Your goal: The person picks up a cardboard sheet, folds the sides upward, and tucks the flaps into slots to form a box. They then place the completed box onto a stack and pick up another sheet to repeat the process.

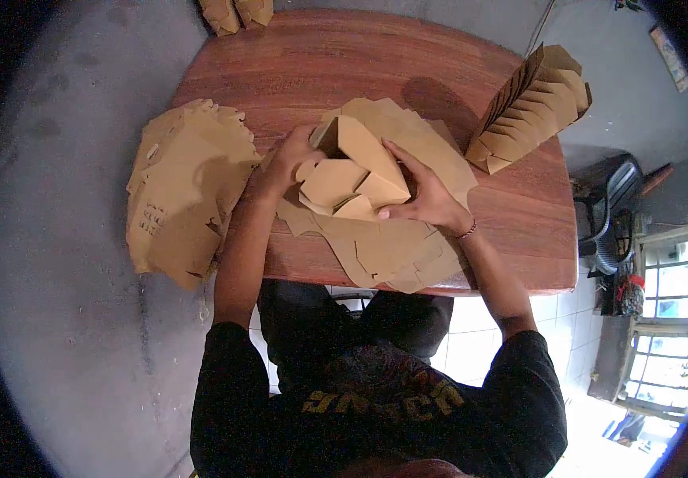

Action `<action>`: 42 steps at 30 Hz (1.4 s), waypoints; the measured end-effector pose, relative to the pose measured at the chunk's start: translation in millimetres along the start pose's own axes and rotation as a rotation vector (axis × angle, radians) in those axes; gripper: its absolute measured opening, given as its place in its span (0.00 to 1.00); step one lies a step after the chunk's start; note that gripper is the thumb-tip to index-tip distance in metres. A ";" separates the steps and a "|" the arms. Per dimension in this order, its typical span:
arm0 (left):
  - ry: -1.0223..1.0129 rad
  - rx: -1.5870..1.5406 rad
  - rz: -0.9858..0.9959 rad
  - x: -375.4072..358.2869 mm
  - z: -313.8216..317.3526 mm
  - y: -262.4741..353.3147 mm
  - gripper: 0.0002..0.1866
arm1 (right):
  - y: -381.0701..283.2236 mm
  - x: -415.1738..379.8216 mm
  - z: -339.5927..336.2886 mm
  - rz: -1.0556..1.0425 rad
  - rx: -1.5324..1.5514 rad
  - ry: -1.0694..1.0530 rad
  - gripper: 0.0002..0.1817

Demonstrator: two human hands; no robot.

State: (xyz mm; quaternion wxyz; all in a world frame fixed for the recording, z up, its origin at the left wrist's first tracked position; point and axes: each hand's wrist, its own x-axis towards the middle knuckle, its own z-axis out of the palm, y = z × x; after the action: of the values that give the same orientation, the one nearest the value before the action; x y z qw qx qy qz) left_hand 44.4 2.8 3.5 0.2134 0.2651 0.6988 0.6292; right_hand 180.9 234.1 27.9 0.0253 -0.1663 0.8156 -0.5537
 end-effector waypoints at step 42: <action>0.093 0.301 0.406 -27.9 29.5 57.9 0.47 | 8.8 5.1 2.1 0.007 -0.034 0.338 0.36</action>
State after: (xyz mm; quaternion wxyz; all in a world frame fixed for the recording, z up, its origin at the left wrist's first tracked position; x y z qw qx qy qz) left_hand 90.4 11.4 56.5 0.0085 0.3994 0.7261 0.5597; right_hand 174.4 233.6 19.8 -0.1133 -0.0684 0.8179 -0.5599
